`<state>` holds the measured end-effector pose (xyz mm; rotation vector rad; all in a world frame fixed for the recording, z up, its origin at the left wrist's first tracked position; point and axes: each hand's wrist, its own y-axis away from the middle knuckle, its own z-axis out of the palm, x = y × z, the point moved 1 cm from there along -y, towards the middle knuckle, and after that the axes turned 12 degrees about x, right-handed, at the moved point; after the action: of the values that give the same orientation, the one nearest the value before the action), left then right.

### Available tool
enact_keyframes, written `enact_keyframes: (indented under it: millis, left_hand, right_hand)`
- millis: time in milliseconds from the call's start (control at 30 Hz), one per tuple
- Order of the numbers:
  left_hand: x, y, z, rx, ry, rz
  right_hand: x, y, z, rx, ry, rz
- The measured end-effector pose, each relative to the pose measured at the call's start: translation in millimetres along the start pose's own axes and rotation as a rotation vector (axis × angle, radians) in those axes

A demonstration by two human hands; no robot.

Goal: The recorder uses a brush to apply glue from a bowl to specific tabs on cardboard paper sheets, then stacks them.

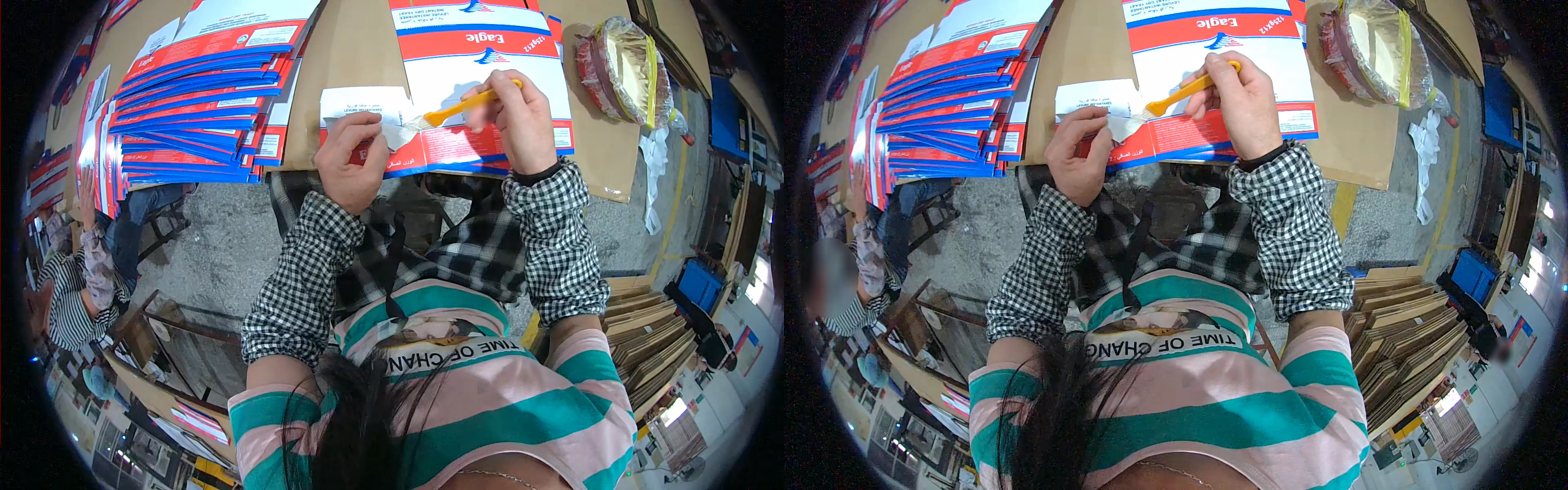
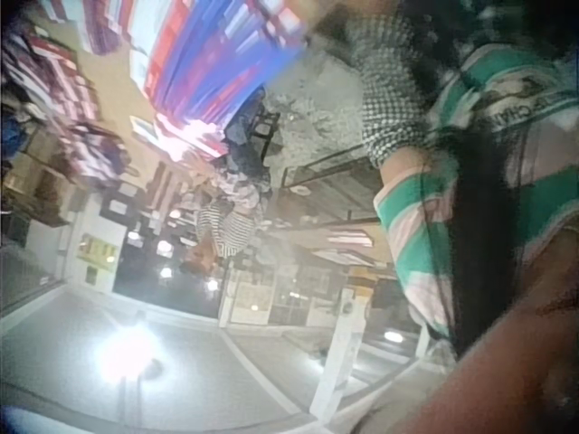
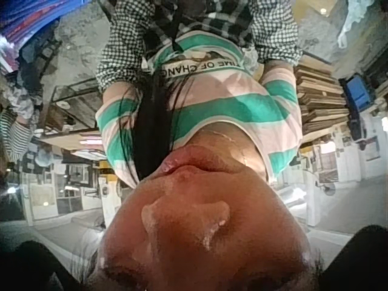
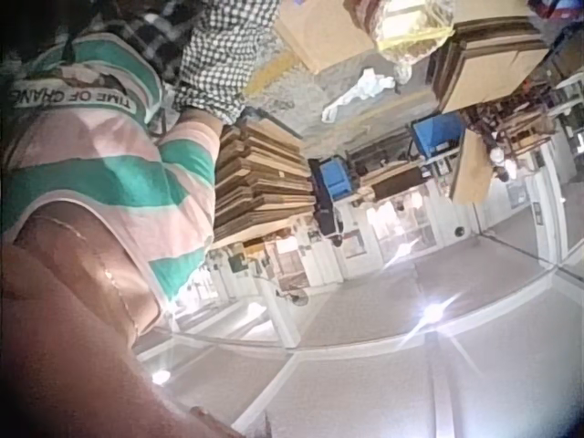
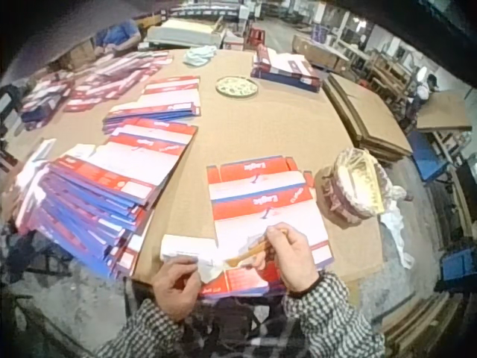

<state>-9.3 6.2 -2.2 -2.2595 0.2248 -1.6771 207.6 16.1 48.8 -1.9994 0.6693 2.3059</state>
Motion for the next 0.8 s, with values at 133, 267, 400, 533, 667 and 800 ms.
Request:
enact_keyframes:
  millis: [133, 267, 400, 533, 667, 800]
  left_hand:
    - [0, 1, 1, 0.003, 0.007, -0.007]
    - [-4, 1, 2, 0.001, 0.031, -0.023]
    - [-5, 0, 4, -0.011, 0.053, -0.062]
    - [-5, -1, 3, 0.009, 0.06, -0.017]
    - [-9, -1, 6, 0.042, 0.082, 0.087]
    - [-14, -2, 5, 0.05, -0.003, 0.139]
  right_hand:
    - [0, -1, -3, 0.037, -0.077, -0.057]
    - [-4, 2, -2, 0.021, -0.049, -0.027]
    - [1, 3, -4, 0.015, -0.075, -0.012]
    - [-4, 10, -6, 0.069, -0.193, -0.023]
    - [-1, 19, 0, 0.035, -0.165, -0.003]
    - [-8, 29, -6, 0.111, -0.277, -0.068]
